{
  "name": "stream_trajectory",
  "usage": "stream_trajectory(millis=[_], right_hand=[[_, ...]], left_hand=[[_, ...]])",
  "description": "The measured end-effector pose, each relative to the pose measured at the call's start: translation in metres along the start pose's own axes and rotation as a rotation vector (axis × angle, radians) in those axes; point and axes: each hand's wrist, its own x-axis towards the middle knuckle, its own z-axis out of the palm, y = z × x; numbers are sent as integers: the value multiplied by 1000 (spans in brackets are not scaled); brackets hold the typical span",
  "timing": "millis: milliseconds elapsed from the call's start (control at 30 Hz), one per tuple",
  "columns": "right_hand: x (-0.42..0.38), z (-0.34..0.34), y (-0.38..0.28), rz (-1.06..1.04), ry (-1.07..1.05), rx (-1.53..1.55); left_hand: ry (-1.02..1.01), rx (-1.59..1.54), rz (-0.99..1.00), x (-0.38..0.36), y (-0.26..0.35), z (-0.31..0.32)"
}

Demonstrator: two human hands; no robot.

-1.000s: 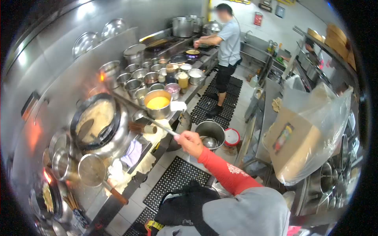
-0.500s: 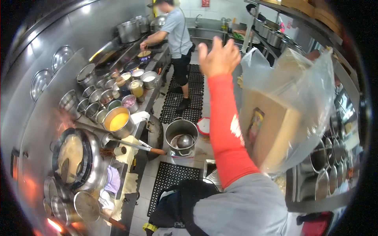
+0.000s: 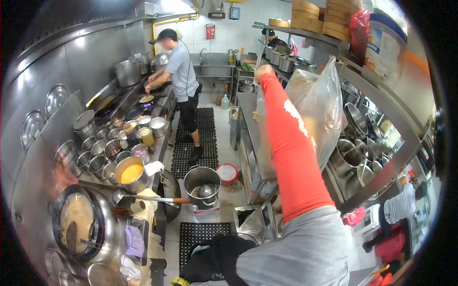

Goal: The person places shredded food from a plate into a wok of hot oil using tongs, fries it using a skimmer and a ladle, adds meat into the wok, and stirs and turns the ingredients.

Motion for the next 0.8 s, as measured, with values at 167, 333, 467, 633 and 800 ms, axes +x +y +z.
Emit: stream_trajectory(millis=[167, 333, 467, 633, 800], right_hand=[[36, -105, 7, -350, -459, -373], [11, -225, 13, -156, -352, 60], [6, -282, 38, -40, -367, 334], [-6, -318, 49, 52, -298, 457], [3, -322, 61, -12, -14, 124]], left_hand=[[-39, 36, 31, 6, -9, -2], [-63, 62, 42, 13, -20, 1], [-80, 70, 42, 16, -25, 5], [-92, 75, 36, 17, -29, 7], [-99, 82, 24, 16, -34, 8]])
